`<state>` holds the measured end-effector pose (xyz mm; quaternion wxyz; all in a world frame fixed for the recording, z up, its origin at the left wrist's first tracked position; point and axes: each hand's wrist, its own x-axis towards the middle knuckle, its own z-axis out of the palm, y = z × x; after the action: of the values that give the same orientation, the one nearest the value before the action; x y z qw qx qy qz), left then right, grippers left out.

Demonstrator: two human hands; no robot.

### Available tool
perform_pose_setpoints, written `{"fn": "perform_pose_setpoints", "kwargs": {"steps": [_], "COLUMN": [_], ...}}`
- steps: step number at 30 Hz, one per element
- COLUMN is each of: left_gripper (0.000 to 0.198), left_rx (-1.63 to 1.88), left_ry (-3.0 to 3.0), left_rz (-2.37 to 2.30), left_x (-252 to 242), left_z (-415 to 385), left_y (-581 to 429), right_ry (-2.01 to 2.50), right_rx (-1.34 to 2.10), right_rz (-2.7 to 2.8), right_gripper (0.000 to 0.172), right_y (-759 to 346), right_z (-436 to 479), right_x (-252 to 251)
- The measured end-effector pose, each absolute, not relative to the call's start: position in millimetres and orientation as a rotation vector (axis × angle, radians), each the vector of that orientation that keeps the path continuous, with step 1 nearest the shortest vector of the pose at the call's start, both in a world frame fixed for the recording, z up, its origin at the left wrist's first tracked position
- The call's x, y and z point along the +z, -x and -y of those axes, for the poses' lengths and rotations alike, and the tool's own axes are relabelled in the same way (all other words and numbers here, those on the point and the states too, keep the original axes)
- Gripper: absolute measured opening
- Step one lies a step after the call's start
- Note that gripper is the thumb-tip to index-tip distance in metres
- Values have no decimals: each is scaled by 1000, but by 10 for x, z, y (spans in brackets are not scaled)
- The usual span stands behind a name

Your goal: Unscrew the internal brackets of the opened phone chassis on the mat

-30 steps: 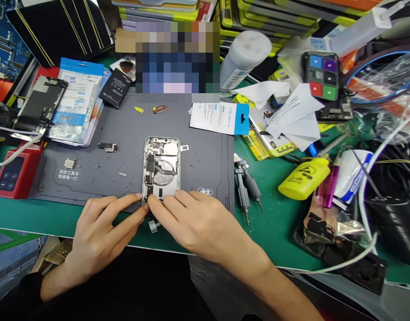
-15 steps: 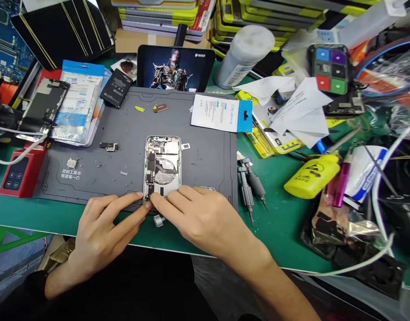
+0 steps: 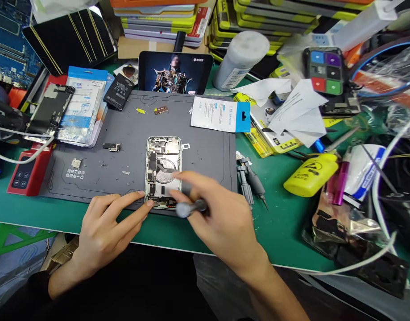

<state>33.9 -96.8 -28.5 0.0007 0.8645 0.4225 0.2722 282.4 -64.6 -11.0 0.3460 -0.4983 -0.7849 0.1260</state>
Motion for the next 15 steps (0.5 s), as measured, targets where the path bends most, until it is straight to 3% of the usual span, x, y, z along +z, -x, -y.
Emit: {"fn": "perform_pose_setpoints", "kwargs": {"steps": [2,6,10,13,15], "left_gripper": [24,27,27,26,26], "left_rx": [882,922,926,934,934], "left_ry": [-2724,-2733,-2742,-2758,-2764], "left_rz": [-1324,-1315,-1311,-1313,-1321], "left_x": [-280,-294,-302,-298,-297], "left_z": [960,960,964,965,969], "left_y": [-343,-340,-339,-350,-355], "right_ry": [1375,1319,1381,1419,1361], "right_rx": [516,656,423,35,-2], "right_rz": [1733,1339,1355,1435,1511], "right_gripper": [46,57,67,81,93], "right_y": [-2842,-2855,-2894,-2919,-2872], "right_z": [688,754,852,935,982], "right_x": [-132,-235,-339,-390,-401]}}
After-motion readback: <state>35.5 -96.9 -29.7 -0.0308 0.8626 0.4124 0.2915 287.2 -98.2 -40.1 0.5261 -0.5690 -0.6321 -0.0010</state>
